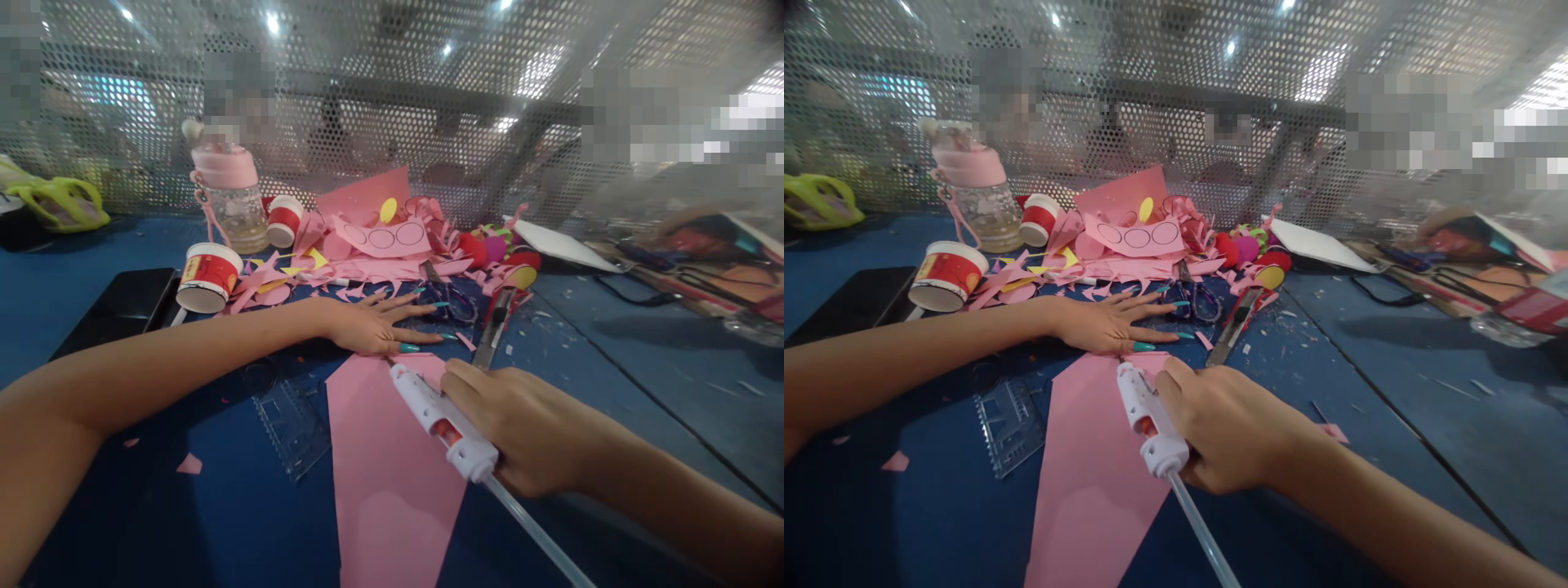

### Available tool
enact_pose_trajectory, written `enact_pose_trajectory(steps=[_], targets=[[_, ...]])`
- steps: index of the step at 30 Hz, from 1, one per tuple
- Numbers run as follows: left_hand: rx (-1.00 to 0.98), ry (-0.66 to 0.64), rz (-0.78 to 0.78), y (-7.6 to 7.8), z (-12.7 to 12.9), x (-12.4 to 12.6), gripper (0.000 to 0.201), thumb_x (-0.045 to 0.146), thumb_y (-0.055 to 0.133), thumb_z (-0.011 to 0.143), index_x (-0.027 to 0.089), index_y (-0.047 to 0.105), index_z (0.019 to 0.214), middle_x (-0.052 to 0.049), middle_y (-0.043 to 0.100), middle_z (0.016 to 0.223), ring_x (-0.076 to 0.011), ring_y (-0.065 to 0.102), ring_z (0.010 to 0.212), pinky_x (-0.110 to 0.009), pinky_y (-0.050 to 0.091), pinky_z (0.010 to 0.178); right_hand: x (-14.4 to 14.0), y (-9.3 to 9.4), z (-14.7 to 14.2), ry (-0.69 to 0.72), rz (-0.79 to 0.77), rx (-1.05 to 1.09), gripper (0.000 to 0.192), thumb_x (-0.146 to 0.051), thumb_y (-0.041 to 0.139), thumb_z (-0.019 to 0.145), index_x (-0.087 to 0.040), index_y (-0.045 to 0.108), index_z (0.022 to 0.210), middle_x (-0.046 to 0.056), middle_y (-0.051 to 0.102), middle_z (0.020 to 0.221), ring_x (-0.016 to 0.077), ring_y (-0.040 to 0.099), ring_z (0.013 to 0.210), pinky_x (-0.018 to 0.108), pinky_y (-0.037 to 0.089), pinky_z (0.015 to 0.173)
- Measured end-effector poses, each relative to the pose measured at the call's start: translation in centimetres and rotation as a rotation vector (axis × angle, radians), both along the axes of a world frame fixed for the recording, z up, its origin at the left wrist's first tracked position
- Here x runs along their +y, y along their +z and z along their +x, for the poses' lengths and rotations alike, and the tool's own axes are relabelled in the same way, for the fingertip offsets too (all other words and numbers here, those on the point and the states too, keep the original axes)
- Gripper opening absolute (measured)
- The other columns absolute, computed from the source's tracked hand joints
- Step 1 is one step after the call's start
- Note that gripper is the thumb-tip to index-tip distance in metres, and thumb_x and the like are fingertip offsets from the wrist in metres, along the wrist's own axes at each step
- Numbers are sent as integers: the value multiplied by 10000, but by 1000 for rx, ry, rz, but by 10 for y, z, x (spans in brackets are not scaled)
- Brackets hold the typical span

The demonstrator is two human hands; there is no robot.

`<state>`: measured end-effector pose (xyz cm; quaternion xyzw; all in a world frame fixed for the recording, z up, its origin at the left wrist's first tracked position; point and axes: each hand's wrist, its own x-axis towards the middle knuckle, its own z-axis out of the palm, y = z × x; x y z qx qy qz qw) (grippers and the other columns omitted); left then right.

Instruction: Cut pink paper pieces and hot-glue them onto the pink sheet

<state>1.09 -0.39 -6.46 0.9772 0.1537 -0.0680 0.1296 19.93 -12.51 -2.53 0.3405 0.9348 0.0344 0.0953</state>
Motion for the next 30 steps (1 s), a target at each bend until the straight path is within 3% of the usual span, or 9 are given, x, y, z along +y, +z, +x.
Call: enact_pose_trajectory(steps=[30], targets=[[-4,-19,17,-1,-1,0,525,450,252,882,374,105,1381,15,-107,1490,-250,-150,1340,-579,-17,1028,-2,1,4,-41,-23,5,141,-248,487,670,-159,475,779,82,591,754,148,499,453,279,187,428]])
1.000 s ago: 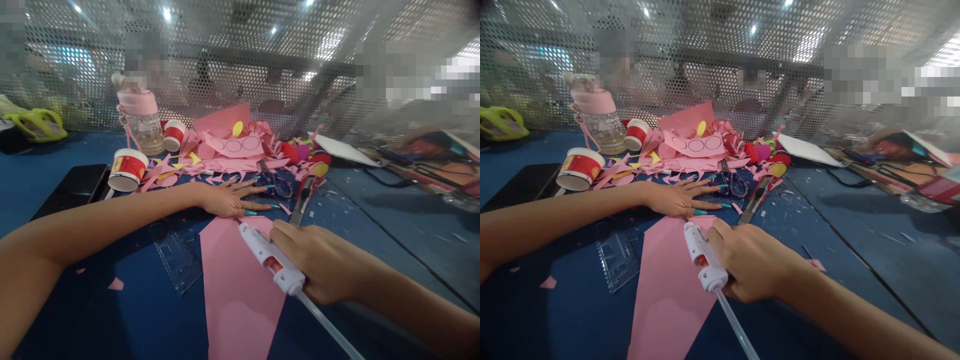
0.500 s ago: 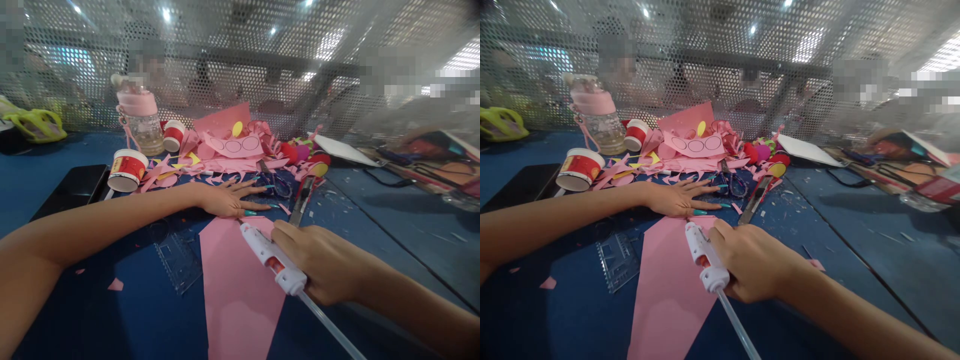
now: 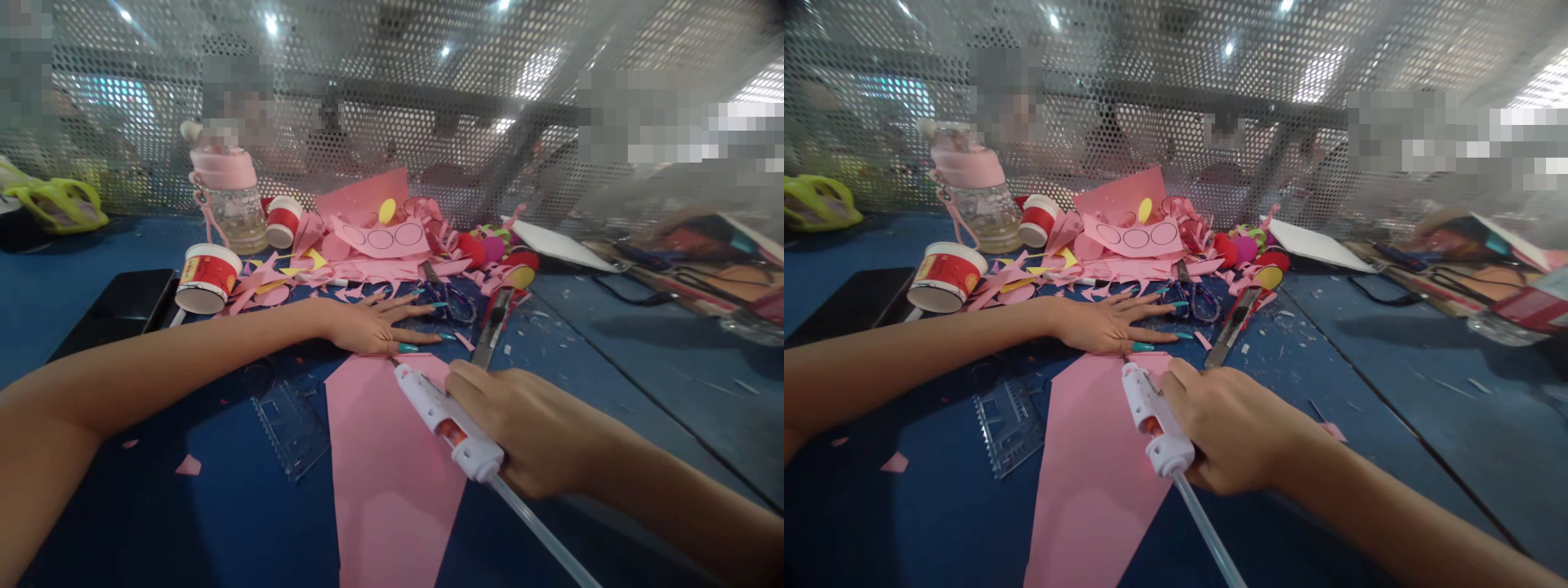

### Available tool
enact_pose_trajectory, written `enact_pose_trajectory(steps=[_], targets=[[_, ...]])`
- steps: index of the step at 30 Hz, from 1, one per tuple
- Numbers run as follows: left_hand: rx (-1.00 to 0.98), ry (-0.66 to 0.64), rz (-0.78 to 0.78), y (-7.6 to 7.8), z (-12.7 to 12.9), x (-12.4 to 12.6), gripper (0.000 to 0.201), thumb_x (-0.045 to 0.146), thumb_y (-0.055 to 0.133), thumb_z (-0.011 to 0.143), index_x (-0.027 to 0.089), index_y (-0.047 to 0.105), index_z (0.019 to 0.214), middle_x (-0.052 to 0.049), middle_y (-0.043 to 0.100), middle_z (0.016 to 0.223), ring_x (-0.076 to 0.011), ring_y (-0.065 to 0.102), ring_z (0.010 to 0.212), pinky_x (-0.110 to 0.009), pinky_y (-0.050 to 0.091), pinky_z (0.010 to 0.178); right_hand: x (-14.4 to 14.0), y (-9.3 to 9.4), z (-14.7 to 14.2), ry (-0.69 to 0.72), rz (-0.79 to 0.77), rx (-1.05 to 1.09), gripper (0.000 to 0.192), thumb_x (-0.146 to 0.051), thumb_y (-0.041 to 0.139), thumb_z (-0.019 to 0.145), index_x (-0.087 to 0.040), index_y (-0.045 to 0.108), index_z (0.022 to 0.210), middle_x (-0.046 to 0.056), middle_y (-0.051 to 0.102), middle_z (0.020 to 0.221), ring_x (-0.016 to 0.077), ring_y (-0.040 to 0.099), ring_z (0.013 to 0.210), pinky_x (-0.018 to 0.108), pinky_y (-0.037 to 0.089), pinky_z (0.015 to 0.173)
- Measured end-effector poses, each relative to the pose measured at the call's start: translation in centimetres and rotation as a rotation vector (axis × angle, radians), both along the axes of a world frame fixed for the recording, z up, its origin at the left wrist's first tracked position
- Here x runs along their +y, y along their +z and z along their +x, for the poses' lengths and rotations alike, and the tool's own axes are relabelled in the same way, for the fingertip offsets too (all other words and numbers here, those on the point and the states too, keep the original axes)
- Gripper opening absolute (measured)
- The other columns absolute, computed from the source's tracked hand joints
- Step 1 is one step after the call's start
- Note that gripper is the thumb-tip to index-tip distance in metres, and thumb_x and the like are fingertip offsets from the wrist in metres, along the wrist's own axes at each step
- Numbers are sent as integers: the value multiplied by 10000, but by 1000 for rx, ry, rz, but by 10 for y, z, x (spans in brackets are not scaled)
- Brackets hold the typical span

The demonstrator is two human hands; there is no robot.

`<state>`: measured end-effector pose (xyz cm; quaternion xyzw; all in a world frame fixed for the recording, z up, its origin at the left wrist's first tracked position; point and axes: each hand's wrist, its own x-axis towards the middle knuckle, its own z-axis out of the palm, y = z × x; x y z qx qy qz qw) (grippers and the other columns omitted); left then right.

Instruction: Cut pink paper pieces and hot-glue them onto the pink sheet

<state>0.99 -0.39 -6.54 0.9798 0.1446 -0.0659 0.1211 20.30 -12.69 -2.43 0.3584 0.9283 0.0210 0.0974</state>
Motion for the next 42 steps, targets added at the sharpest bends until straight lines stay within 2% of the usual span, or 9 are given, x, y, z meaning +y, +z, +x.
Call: enact_pose_trajectory(steps=[9,25,38,42], targets=[[5,17,-12,0,1,-1,519,449,255,883,397,98,1375,53,-113,1487,-253,-154,1338,-572,-30,1034,-1,0,5,-5,19,-12,128,-249,475,663,-170,456,762,76,586,711,157,497,434,281,143,427],[-8,-11,-5,-1,-1,2,515,426,227,888,393,73,1378,28,-113,1489,-253,-138,1343,-588,-7,1023,-2,-1,11,-11,40,11,126,-225,476,630,-178,445,743,71,576,702,138,464,414,274,164,421],[-3,-5,-15,0,-1,0,509,409,215,892,370,88,1384,28,-124,1487,-243,-147,1341,-572,-24,1031,-2,-11,30,21,61,75,78,-227,453,674,-183,431,734,64,525,689,130,408,411,277,157,424],[-3,-3,-14,0,-1,0,508,411,210,892,369,92,1384,31,-120,1487,-245,-136,1344,-570,-17,1034,-2,-9,33,0,56,51,61,-228,457,691,-184,430,724,59,522,678,129,410,416,277,156,429]])
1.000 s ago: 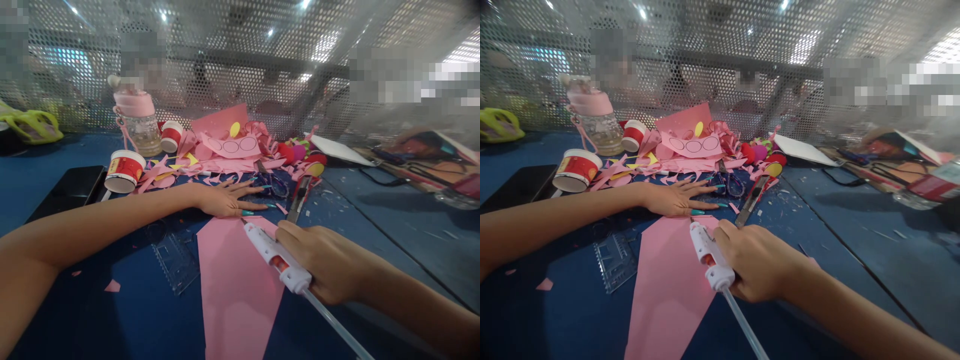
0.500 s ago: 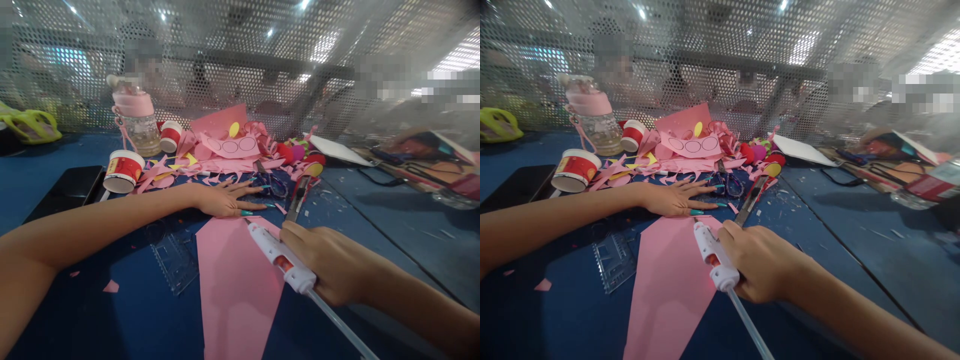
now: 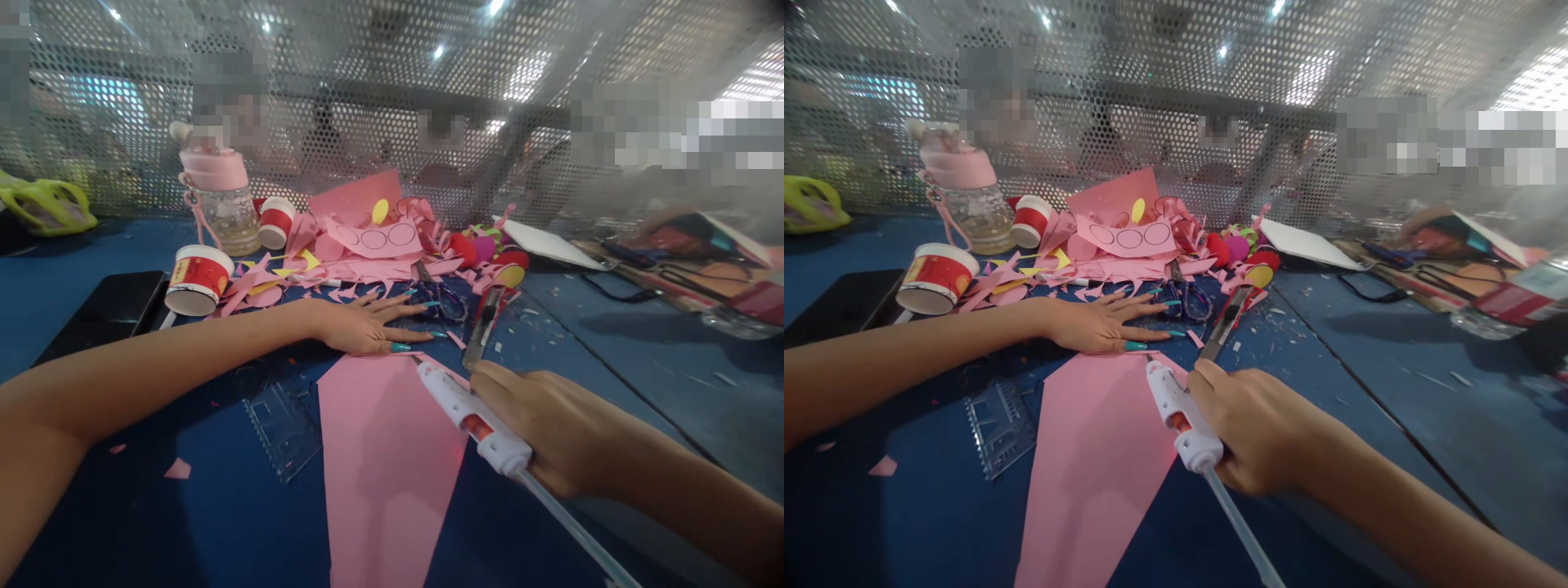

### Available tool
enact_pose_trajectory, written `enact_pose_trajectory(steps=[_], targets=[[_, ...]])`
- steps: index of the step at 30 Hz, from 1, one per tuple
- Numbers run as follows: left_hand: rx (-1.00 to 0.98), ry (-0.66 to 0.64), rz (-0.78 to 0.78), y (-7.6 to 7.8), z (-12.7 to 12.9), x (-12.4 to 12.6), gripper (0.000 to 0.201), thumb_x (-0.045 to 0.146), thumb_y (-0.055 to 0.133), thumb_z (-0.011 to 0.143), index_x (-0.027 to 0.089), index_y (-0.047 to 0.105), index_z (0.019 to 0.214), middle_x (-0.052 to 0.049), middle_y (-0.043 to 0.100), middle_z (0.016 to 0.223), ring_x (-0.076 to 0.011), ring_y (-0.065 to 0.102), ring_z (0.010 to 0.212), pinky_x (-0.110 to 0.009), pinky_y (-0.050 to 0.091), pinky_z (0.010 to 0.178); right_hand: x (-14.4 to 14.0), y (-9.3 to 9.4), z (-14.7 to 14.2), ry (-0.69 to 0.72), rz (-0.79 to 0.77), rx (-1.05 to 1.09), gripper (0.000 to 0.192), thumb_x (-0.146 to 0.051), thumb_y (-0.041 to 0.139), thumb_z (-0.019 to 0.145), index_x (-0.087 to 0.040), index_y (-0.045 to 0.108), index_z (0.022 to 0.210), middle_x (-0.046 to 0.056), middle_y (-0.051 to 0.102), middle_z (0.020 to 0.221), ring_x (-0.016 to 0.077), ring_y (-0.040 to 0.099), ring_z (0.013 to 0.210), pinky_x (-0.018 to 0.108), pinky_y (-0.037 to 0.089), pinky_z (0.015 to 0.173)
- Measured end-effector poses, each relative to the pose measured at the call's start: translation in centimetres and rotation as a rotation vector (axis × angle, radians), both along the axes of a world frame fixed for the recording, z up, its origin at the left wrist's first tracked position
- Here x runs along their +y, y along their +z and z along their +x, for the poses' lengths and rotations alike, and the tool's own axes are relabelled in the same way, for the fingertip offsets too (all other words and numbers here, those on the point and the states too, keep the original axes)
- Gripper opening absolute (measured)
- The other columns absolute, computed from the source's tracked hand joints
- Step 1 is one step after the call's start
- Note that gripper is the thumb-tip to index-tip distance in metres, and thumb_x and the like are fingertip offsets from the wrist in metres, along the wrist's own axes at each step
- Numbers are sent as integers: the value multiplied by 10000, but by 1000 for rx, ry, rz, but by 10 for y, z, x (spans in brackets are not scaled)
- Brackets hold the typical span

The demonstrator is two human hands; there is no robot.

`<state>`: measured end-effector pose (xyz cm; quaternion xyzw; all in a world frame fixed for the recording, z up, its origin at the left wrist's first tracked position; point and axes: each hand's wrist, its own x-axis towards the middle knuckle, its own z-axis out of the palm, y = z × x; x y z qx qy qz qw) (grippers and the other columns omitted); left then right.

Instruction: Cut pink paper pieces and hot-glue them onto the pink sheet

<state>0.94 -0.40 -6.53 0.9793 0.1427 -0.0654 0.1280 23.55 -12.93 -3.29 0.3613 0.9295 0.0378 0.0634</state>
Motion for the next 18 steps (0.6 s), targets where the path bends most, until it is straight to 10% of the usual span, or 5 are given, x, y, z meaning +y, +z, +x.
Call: enact_pose_trajectory(steps=[18], targets=[[9,23,-15,1,1,-1,526,443,264,880,394,95,1376,59,-121,1485,-253,-138,1343,-566,-35,1037,4,8,-26,31,-26,4,95,-227,449,660,-181,443,742,57,545,657,144,444,417,274,156,422]])
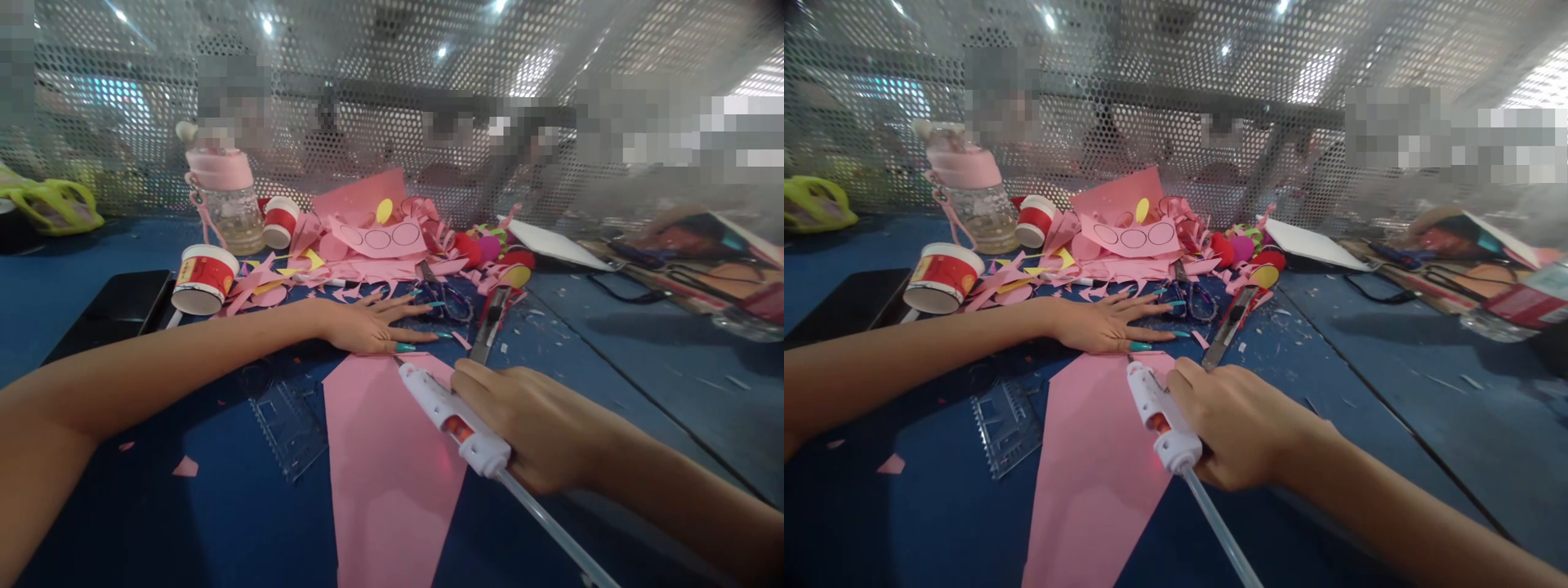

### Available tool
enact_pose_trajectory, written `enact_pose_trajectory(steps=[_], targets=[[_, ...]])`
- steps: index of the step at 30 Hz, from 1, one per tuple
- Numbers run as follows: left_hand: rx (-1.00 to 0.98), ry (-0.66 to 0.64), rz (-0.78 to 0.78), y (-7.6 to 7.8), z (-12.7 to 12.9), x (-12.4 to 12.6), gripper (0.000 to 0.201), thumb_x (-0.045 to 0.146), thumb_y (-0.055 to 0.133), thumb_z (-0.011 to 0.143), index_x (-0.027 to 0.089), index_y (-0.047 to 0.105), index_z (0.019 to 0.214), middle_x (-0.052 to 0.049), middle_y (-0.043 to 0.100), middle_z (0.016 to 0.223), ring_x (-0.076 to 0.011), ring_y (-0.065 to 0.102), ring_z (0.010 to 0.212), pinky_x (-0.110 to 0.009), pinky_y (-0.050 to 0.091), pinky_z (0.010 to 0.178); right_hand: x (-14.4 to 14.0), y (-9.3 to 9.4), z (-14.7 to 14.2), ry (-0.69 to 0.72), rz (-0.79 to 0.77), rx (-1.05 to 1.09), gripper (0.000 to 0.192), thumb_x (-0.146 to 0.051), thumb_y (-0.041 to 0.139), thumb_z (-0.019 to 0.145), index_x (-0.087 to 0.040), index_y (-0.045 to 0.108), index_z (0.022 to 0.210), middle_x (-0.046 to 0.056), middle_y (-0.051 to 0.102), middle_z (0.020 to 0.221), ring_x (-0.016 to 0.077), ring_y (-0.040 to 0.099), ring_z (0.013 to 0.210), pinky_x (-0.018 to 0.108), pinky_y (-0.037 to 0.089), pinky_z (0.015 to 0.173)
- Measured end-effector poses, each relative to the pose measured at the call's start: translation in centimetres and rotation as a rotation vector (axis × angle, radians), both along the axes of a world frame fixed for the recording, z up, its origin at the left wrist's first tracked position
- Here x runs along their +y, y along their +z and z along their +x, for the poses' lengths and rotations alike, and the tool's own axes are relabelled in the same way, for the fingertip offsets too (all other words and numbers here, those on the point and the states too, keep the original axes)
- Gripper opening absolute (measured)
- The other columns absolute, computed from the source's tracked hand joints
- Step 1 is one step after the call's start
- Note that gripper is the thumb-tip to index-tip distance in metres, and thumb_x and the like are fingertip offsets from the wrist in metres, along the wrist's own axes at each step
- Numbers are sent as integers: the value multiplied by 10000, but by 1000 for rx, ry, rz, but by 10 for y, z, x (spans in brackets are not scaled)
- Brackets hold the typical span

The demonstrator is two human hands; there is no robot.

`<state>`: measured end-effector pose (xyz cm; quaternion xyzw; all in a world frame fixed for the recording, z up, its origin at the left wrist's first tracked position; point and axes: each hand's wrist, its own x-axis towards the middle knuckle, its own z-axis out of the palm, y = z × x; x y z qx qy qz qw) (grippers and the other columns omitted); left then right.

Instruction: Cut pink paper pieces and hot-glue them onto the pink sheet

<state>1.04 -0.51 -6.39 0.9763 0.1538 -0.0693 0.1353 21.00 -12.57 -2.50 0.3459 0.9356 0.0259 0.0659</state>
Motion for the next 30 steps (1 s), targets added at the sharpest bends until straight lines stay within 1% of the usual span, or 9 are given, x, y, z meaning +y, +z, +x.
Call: enact_pose_trajectory(steps=[3,7,12,17,25,30], targets=[[0,12,-6,0,1,0,541,477,277,872,393,100,1376,58,-114,1486,-257,-136,1343,-561,-48,1038,1,1,-3,-30,-32,-33,96,-237,463,662,-177,445,735,60,552,670,139,453,427,272,166,424],[2,20,-9,0,1,-1,543,481,277,870,397,97,1375,65,-117,1485,-254,-137,1343,-561,-47,1040,2,0,-1,-22,-30,-35,88,-255,452,682,-180,446,728,60,548,676,134,443,432,272,173,425],[-1,-8,-7,1,0,-1,520,427,248,888,382,85,1380,45,-128,1485,-253,-133,1344,-570,-22,1038,1,-6,9,12,30,28,109,-262,426,681,-182,454,750,49,508,645,141,386,405,271,154,415],[4,-6,-8,1,-1,0,513,409,236,891,386,80,1379,56,-139,1482,-243,-149,1341,-559,-37,1040,0,-10,19,25,13,32,91,-240,415,693,-183,456,751,71,519,683,153,397,417,280,176,418],[-14,-4,0,0,-1,0,518,388,253,886,371,105,1382,59,-112,1486,-240,-130,1345,-543,-30,1049,-5,-1,25,-117,-52,-46,41,-196,446,713,-175,452,748,74,537,721,153,459,457,284,201,447],[-4,-12,4,0,-1,0,524,384,254,886,371,89,1383,49,-123,1486,-231,-138,1344,-545,-30,1045,-7,1,26,-134,-64,-102,31,-169,443,716,-182,443,745,91,537,738,173,475,481,303,208,453]])
